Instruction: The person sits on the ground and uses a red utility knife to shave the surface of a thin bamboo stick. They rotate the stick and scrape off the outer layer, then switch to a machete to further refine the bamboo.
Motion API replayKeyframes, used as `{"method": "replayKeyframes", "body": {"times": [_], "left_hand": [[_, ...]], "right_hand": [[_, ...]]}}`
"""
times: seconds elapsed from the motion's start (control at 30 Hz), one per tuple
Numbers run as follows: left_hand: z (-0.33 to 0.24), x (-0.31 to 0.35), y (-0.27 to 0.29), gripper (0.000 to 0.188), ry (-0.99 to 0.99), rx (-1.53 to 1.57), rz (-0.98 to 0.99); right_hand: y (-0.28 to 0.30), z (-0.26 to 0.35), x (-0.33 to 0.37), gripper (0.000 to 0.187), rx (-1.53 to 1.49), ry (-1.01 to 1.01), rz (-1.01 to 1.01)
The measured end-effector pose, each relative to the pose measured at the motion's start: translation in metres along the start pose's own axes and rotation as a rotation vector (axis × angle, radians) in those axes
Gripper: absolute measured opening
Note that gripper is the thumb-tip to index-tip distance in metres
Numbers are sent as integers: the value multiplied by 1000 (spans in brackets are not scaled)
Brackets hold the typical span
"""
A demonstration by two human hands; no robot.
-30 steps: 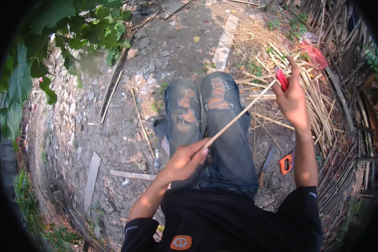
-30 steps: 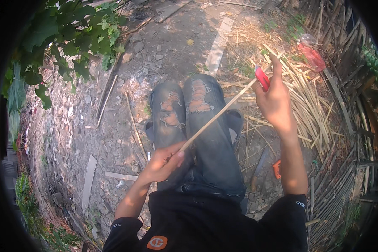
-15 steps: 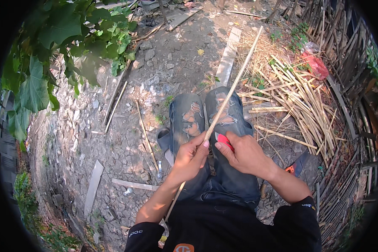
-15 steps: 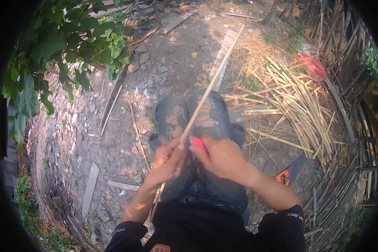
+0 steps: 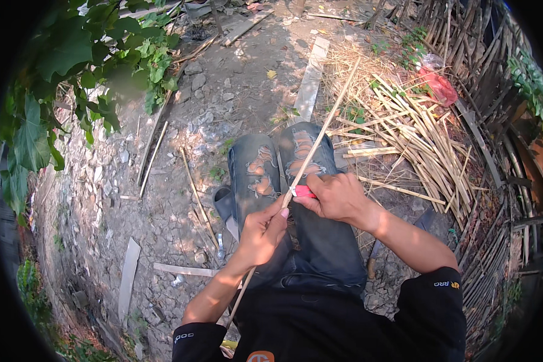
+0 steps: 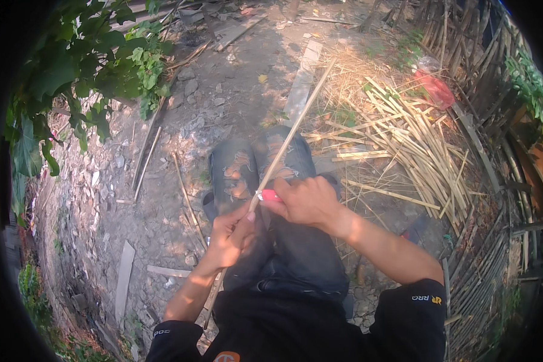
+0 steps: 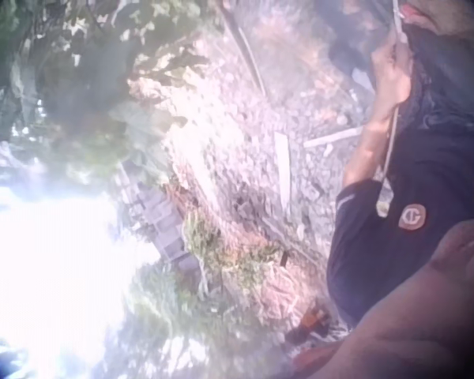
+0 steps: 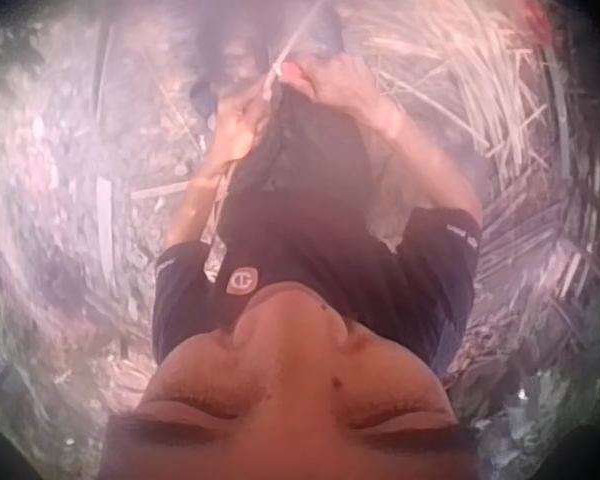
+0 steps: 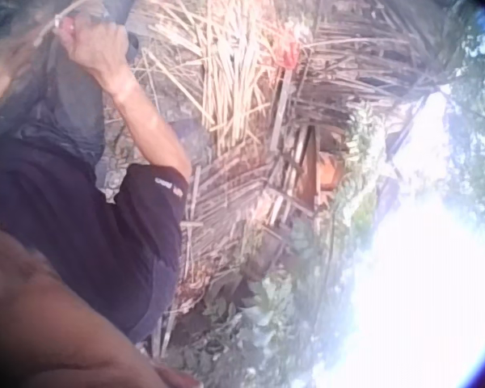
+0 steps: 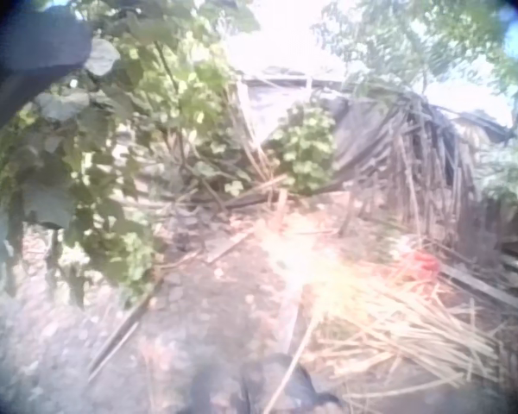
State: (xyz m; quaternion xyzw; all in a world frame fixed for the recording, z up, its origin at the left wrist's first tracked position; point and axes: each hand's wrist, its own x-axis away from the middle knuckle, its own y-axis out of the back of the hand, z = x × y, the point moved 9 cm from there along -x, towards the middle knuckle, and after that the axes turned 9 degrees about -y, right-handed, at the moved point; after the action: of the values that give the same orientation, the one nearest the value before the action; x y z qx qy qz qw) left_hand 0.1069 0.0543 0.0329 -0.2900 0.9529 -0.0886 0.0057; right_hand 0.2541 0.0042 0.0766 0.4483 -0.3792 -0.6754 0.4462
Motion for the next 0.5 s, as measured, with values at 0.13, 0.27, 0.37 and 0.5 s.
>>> {"method": "replayKeyframes", "body": {"times": [0.13, 0.27, 0.37, 0.5], "left_hand": [[12, 51, 13, 44, 111, -18, 154], [49, 124, 65, 42, 129, 84, 97], [37, 99, 86, 47, 111, 13, -43], [24, 34, 55, 47, 15, 49, -12]], "right_hand": [[82, -187, -27, 60, -232, -689, -415], [203, -364, 68, 76, 121, -725, -839], [187, -317, 54, 48, -415, -847, -572], [133, -238, 38, 34, -688, -756, -493]]}}
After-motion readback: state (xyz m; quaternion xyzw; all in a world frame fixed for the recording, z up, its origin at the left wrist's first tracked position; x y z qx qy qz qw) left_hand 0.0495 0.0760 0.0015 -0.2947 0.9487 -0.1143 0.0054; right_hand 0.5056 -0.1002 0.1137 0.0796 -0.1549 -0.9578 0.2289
